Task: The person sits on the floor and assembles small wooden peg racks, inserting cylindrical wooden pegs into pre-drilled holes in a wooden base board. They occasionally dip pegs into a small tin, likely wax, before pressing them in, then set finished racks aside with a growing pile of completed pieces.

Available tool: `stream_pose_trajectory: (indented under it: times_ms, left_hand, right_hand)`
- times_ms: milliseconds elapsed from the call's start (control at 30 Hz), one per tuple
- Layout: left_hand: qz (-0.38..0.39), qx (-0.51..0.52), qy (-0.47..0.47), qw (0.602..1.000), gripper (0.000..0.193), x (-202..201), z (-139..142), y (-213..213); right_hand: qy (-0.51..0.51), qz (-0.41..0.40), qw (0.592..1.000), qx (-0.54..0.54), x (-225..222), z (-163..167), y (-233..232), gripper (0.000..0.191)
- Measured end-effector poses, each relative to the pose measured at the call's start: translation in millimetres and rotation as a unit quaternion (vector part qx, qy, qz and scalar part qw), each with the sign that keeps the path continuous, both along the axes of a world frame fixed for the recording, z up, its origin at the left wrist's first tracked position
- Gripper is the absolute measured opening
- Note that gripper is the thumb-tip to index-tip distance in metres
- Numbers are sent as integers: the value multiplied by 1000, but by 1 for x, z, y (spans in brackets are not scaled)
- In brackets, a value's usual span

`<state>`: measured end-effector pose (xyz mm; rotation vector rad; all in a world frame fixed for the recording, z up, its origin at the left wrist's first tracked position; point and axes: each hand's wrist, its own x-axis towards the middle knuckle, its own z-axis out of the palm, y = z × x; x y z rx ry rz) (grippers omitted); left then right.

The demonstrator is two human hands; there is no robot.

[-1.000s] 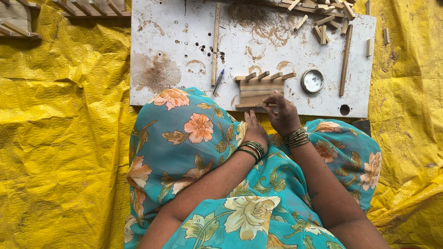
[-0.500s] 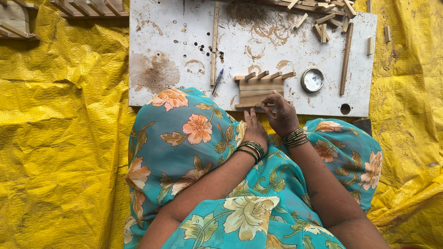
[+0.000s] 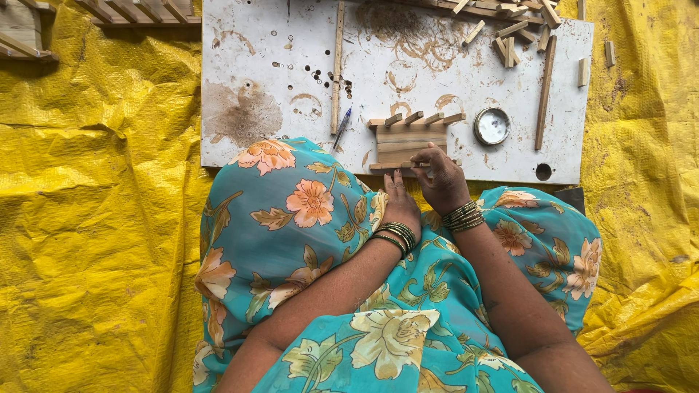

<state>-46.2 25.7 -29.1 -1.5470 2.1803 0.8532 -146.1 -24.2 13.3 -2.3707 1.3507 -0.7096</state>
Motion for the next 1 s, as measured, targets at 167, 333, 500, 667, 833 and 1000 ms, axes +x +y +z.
stream_pose_trajectory:
  times_ms: [167, 333, 500, 667, 833, 1000]
  left_hand:
    - [-8, -6, -1, 1000, 60, -1, -1, 1]
    - [-15, -1, -2, 1000, 62, 1, 1, 1]
    - [-3, 4, 6, 1000, 61, 3, 1, 0]
    - [-11, 7, -2, 1000, 60, 2, 2, 0]
    - [-15, 19, 2, 1000, 53, 2, 2, 0]
    - [4, 7, 16, 1000, 55, 1, -2, 1]
  right_hand:
    - [4, 3, 1000, -2, 1, 0, 1, 33]
    - [9, 5, 1000, -3, 4, 3, 1, 31]
    - [12, 8, 1000, 4, 5, 5, 0, 31]
    - [36, -3, 999, 7, 4, 4, 1, 30]
    - [74, 0, 997, -2, 3, 0, 3, 28]
    - [85, 7, 996, -23, 3, -3, 4, 29]
